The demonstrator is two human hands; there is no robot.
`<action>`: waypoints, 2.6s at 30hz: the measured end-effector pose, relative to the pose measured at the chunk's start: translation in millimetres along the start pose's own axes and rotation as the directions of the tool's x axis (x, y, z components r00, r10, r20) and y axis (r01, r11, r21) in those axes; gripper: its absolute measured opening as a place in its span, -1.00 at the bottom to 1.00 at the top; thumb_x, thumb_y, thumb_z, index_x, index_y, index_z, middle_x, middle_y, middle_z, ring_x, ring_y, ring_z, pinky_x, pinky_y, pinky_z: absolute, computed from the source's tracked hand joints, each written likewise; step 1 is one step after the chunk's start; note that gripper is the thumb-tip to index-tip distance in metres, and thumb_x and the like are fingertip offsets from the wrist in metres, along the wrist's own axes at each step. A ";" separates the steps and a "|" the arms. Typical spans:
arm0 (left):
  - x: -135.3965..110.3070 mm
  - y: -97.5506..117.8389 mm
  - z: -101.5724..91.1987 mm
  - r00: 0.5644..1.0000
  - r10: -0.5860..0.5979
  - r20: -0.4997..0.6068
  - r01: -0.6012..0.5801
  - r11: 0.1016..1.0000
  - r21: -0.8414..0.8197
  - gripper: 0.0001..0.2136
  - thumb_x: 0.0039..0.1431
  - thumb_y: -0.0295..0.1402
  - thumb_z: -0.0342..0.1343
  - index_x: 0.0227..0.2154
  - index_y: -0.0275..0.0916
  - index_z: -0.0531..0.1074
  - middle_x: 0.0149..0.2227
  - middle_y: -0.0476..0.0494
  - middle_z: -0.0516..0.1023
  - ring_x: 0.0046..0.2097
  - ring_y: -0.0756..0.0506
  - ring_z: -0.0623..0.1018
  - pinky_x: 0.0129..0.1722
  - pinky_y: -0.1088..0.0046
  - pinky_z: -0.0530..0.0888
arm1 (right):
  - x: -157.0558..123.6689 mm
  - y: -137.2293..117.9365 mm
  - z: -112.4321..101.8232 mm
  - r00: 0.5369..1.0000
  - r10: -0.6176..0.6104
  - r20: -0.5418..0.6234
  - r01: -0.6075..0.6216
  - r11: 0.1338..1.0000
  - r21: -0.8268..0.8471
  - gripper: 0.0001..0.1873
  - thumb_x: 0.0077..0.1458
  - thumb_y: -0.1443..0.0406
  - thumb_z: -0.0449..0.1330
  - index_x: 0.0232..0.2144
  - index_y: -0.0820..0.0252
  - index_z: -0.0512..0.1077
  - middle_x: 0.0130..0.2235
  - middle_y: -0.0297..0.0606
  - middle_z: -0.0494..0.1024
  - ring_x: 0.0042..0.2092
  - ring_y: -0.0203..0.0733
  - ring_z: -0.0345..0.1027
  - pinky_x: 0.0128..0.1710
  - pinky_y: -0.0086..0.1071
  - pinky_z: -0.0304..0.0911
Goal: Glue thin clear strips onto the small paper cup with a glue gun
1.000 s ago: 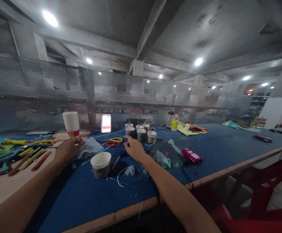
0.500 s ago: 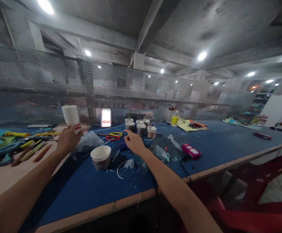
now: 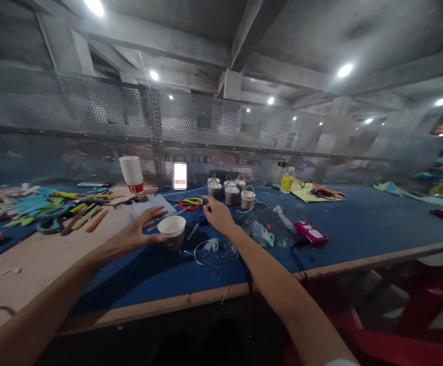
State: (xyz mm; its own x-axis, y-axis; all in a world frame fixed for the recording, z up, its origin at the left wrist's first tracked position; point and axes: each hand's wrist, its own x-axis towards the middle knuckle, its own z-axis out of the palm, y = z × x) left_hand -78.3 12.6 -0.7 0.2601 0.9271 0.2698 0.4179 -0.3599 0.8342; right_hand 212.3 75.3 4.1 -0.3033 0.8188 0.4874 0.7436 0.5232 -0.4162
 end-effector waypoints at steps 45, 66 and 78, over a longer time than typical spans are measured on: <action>20.1 37.5 36.9 0.977 -0.036 0.211 0.181 0.663 -0.726 -0.46 0.06 -0.27 0.45 0.14 -0.17 0.61 0.17 -0.22 0.68 0.22 -0.30 0.61 0.30 0.18 0.46 | 5.3 0.7 2.8 0.966 -0.148 -0.211 0.213 0.919 0.333 -0.84 0.34 0.32 0.27 -0.13 0.12 0.68 -0.15 -0.20 0.60 -0.10 -0.16 0.51 0.00 -0.34 0.39; 25.4 23.5 41.0 0.980 -0.031 0.196 0.166 0.668 -0.725 -0.50 0.03 -0.30 0.44 0.09 -0.19 0.64 0.16 -0.30 0.68 0.16 -0.36 0.65 0.24 0.07 0.51 | -0.2 -16.2 -7.4 0.989 -0.136 -0.061 0.149 0.925 0.350 -0.55 0.23 0.51 0.15 0.04 0.07 0.64 0.08 -0.22 0.60 0.03 -0.18 0.52 0.05 -0.35 0.42; 21.8 24.1 35.1 0.981 0.013 0.193 0.147 0.597 -0.789 -0.59 0.14 -0.35 0.34 0.08 -0.21 0.64 0.13 -0.26 0.70 0.13 -0.30 0.65 0.18 0.18 0.55 | 5.2 -9.8 6.5 0.990 -0.099 0.096 0.012 0.758 0.652 -0.60 0.18 -0.01 0.36 -0.30 0.23 0.68 -0.39 -0.33 0.59 -0.31 -0.21 0.38 -0.29 -0.41 0.24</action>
State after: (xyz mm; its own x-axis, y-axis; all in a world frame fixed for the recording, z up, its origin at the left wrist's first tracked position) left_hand -32.1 20.4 8.5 0.4286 0.8849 0.1826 -0.3991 0.0041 0.9169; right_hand 199.5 75.9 5.7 -0.4310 0.7822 0.4499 0.1715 0.5605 -0.8102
